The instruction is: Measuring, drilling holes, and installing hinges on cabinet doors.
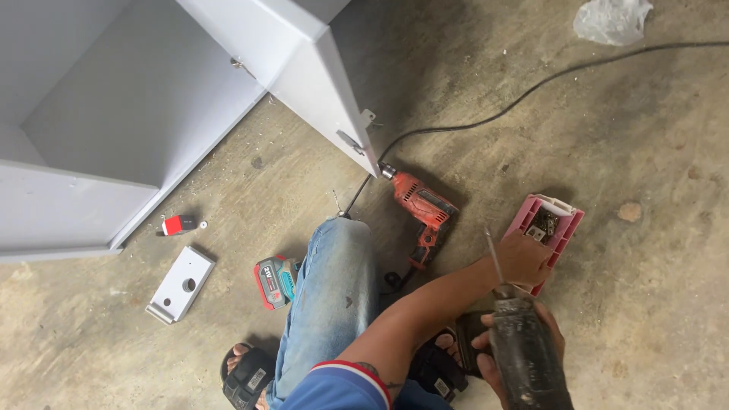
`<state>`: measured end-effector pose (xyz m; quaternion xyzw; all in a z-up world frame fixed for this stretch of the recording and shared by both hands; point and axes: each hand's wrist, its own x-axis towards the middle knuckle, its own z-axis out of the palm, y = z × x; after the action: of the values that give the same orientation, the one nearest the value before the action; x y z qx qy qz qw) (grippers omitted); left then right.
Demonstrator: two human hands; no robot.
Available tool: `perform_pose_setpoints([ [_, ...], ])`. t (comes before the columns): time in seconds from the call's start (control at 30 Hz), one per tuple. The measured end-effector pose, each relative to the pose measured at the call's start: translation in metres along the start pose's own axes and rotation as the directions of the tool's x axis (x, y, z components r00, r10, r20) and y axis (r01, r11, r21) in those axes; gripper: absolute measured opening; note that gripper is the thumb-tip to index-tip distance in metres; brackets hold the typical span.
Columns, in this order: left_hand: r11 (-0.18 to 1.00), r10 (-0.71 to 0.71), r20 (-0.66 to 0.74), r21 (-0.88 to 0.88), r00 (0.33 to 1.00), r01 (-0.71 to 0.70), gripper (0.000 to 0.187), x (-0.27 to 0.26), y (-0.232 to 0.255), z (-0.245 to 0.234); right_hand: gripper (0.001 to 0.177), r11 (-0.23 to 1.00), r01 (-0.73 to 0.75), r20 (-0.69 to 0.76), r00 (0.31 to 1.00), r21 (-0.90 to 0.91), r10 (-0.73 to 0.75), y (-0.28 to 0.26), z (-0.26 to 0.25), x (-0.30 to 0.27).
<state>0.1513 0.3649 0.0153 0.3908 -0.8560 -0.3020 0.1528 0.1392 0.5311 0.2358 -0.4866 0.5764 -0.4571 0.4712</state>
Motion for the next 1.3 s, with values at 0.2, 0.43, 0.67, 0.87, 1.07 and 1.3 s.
perform_pose_setpoints([
  [0.2, 0.749, -0.442, -0.024, -0.559, 0.897, 0.354, 0.024, -0.04, -0.061, -0.082, 0.094, 0.971, 0.239, 0.247, 0.942, -0.009, -0.229, 0.005, 0.035, 0.019],
  [0.43, 0.07, -0.685, -0.051, -0.998, 0.726, -0.003, 0.029, -0.197, -0.156, -0.157, 0.09, 0.845, 0.528, 0.406, 0.792, -0.08, -0.457, -0.048, 0.125, 0.06],
  [0.67, 0.061, -0.897, -0.223, -0.918, 0.382, -0.392, 0.023, -0.327, -0.186, -0.26, 0.088, 0.467, 0.85, 0.56, 0.517, -0.245, -0.648, -0.047, 0.231, 0.099],
  [0.87, 0.132, -0.916, -0.303, -0.847, 0.264, -0.515, 0.016, -0.374, -0.142, -0.339, 0.095, 0.92, -0.025, 0.751, 0.587, 0.39, -0.302, -0.009, 0.275, 0.098],
  [1.07, 0.033, -0.883, -0.285, -0.831, 0.373, -0.556, 0.019, -0.372, -0.154, -0.329, 0.093, 0.889, 0.036, 0.668, 0.646, 0.456, -0.369, 0.001, 0.281, 0.08],
  [1.3, -0.033, -0.876, -0.191, -0.892, 0.443, -0.45, 0.022, -0.369, -0.152, -0.336, 0.099, 0.936, 0.102, 0.619, 0.725, 0.336, -0.301, -0.002, 0.283, 0.049],
])
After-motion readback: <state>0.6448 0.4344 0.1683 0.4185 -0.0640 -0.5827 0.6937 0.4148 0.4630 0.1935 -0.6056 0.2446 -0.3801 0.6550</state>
